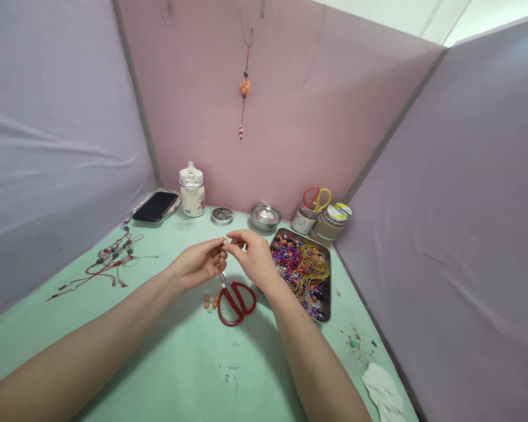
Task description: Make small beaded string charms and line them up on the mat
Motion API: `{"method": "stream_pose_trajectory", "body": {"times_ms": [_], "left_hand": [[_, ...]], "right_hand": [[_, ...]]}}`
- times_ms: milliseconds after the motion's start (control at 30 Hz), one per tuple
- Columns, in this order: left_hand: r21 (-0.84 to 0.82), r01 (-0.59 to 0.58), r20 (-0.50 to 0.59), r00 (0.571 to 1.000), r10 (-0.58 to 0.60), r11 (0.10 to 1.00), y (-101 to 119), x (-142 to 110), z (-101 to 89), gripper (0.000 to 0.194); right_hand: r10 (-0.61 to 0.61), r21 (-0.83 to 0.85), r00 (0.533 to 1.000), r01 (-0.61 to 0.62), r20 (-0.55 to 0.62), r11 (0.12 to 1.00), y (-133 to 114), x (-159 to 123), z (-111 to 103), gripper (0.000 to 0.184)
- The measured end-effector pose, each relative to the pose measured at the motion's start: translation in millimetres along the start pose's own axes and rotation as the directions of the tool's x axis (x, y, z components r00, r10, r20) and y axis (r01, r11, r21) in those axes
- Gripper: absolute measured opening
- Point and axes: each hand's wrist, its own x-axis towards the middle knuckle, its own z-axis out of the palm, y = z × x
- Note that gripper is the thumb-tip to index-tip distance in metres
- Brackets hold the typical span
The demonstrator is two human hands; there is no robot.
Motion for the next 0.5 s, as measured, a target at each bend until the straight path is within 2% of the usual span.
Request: {"method": "stream_pose_trajectory", "body": {"times_ms": [133, 367, 500], "left_hand": [[-0.058, 0.022, -0.014, 1.000, -0.023, 0.998, 3.8, -0.3, 0.6, 0.012], [-0.008, -0.007, -0.003, 1.000, 0.007, 1.000, 6.1, -4.0, 2.4, 0.011], [0.072, -0.071, 0.036, 0.997, 0.069, 0.995, 5.0, -5.7, 2.4, 0.009]], "right_hand": [[0.047, 0.074, 0.999, -0.048, 0.015, 0.996, 2.7, 0.4, -1.2, 0.024], [0.064, 0.164, 0.998, -0.062, -0.008, 0.984, 4.8, 0.4, -3.6, 0.015], [0.044, 0.131, 0.998, -0.038, -0.042, 0.991, 1.6, 0.1, -4.3, 0.012]]}}
